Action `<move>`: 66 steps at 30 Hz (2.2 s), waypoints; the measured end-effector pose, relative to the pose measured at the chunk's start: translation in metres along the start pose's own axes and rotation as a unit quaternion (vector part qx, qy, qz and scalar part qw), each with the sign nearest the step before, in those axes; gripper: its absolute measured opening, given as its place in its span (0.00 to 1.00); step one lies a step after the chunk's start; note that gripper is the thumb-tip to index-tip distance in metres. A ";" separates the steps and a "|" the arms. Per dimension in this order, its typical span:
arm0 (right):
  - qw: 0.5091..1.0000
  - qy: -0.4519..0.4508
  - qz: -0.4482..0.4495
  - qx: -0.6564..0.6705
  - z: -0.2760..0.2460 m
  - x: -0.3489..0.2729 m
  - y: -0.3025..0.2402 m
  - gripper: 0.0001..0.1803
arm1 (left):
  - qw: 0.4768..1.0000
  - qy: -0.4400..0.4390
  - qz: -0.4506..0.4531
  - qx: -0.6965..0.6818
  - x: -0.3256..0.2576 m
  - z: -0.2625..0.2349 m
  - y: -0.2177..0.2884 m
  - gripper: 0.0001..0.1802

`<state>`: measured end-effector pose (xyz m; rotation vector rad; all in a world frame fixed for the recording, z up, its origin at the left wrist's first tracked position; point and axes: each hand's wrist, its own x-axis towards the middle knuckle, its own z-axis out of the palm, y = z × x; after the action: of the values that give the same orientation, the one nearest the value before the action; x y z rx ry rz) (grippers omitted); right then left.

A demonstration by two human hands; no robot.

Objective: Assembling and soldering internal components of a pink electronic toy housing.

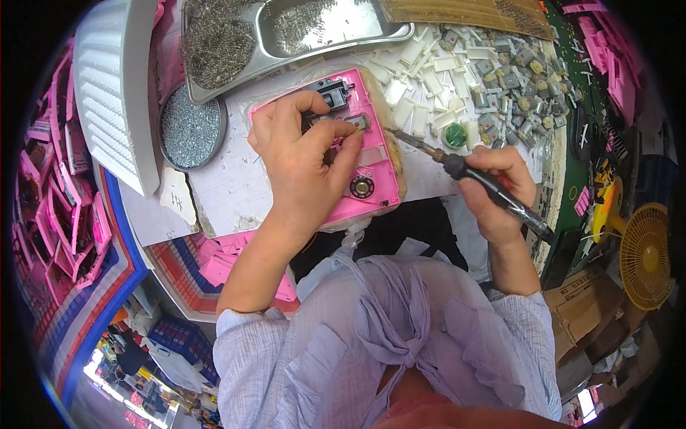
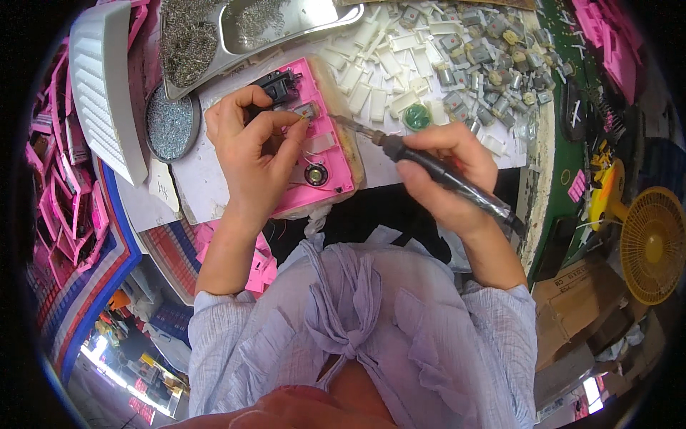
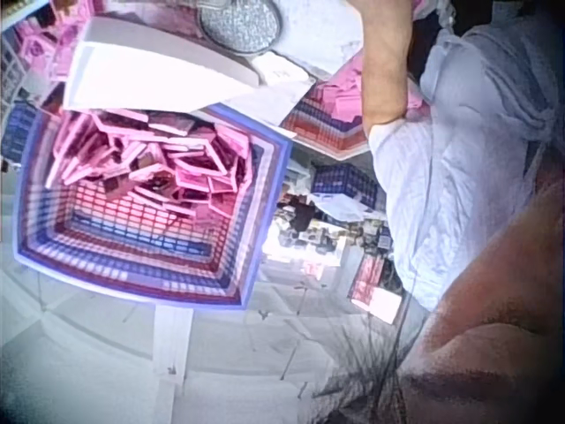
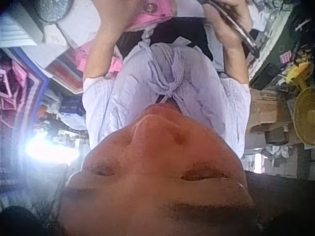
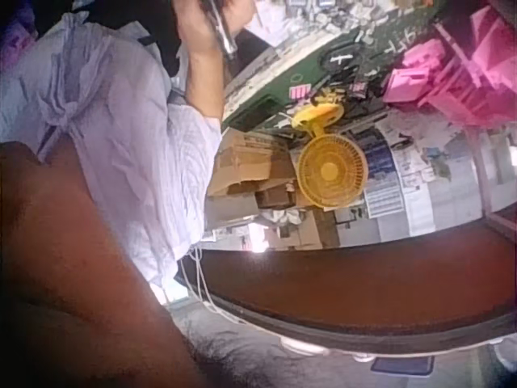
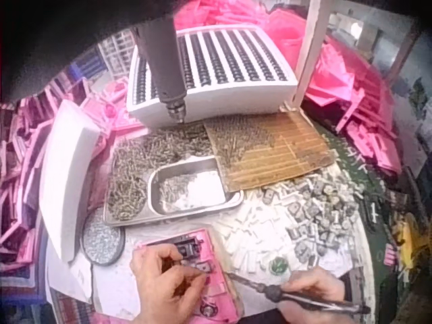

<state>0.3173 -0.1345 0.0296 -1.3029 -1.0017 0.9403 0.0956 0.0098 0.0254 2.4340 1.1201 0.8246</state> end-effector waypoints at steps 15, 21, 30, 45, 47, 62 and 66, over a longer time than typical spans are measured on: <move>0.997 -0.058 -0.029 -0.029 0.009 0.012 0.011 0.16 | 1.000 -0.003 0.018 0.022 0.001 0.002 0.001 0.09; 0.996 -0.063 -0.042 -0.055 0.008 0.015 0.014 0.16 | 0.999 -0.003 0.017 0.027 0.001 0.002 0.001 0.09; 0.964 -0.084 -0.209 -0.145 0.008 0.025 0.016 0.17 | 0.999 0.001 0.016 0.037 0.000 0.003 0.002 0.10; 0.966 -0.072 -0.208 -0.134 -0.004 0.025 0.005 0.17 | 0.998 0.017 0.026 0.058 -0.001 0.004 0.005 0.09; 0.965 -0.066 -0.218 -0.134 -0.006 0.025 0.006 0.18 | 0.997 0.015 0.026 0.064 -0.001 0.004 0.006 0.09; 0.955 -0.065 -0.238 -0.165 -0.008 0.029 -0.001 0.19 | 0.996 -0.001 0.022 0.087 0.000 0.002 0.010 0.09; 0.955 -0.069 -0.235 -0.168 -0.008 0.029 -0.002 0.19 | 0.996 -0.004 0.019 0.091 -0.002 0.002 0.010 0.09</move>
<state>0.3334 -0.1096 0.0329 -1.2010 -1.5491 0.5113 0.1018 0.0023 0.0283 2.6106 1.1968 0.7525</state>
